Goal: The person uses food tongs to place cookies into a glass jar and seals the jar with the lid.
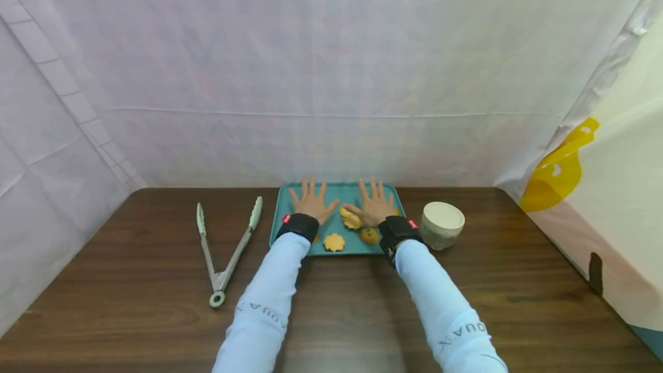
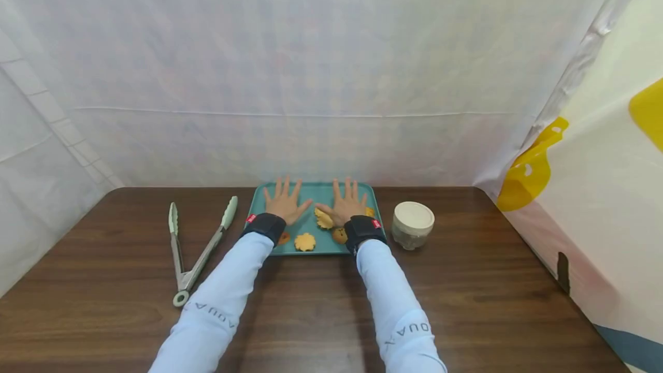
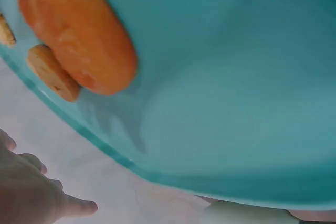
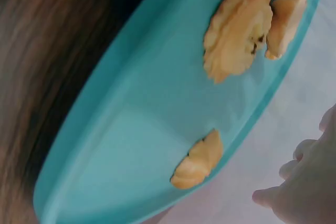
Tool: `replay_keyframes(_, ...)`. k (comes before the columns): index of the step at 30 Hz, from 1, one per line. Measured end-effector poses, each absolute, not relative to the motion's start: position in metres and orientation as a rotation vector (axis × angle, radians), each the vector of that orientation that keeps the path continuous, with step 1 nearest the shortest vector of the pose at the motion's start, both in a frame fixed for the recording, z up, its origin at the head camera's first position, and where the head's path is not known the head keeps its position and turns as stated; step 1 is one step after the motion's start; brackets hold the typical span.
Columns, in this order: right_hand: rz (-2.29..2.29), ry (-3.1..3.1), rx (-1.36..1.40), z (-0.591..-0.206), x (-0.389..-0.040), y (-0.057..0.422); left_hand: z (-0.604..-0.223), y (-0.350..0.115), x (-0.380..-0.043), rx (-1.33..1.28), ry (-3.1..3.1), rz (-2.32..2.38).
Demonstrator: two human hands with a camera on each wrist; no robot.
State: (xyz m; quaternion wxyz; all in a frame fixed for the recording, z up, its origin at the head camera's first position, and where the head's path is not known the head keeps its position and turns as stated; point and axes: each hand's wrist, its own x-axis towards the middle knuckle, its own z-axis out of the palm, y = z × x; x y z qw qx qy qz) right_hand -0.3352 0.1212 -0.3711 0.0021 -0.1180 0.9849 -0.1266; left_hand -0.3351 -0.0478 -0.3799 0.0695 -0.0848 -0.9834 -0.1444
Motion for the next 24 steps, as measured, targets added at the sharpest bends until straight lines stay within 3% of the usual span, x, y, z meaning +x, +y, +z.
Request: replay_keyframes(24,-0.177,3.138,-0.636,-0.357,-0.312,0.152,-0.357,-0.019,-0.323,-0.459,-2.928,-0.999)
